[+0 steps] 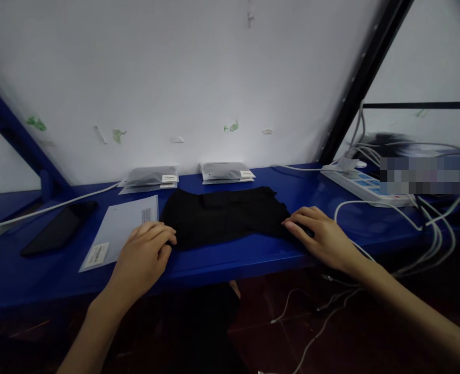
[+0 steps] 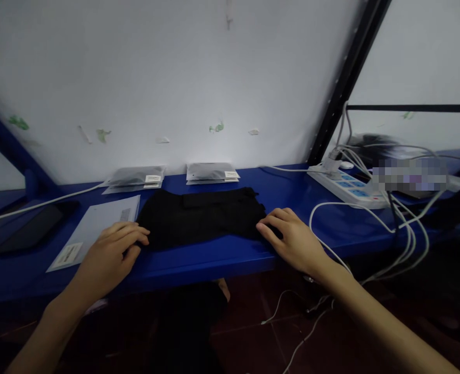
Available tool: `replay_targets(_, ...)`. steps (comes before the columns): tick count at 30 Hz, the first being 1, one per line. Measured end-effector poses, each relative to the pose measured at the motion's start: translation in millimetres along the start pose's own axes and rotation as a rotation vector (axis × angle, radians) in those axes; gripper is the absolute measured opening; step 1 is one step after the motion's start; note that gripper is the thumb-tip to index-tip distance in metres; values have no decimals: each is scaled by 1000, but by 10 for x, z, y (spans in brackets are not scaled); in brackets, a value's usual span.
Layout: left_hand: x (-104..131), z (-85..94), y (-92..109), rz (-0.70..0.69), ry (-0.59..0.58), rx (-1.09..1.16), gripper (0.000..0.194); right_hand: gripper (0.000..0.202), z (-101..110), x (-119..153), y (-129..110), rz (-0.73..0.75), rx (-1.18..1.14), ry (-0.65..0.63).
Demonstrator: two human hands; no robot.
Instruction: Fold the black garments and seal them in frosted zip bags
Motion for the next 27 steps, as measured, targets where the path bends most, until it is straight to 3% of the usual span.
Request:
replay_targets(3, -3, 44, 39, -6, -24, -18, 25, 34, 65, 8, -45, 49, -13, 8)
replay_targets(6, -76, 129, 141, -40, -34, -11, 27, 32, 191, -45, -74, 71, 3, 109)
replay_targets(10, -382, 174, 312, -56, -27, -24, 29, 21, 284, -330, -53, 70, 21, 190)
replay_targets(15, -944, -155, 315, -48, -197, -81, 32, 21, -7, -843, 59, 128, 61, -97)
replay_targets(19, -1180, -430, 178, -96, -324, -131, 40, 29, -255, -1013, 182, 195, 201, -268)
replay_targets(22, -1193, -471, 125, -92, -368, -150, 38, 26, -305, -1017, 240, 222, 218, -275)
replay_targets(27, -1192, -393, 135, -75, -325, -152, 29, 17, -278, -1036, 230, 266, 237, -240)
Point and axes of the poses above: each hand's wrist, its own x-axis away from the middle knuckle, its own z-axis out of the back of the hand, y = z × x, the point moved 5 cm from there along -x, towards the middle knuckle, and after that the axes turned 7 degrees about x, right-handed, at the moved point
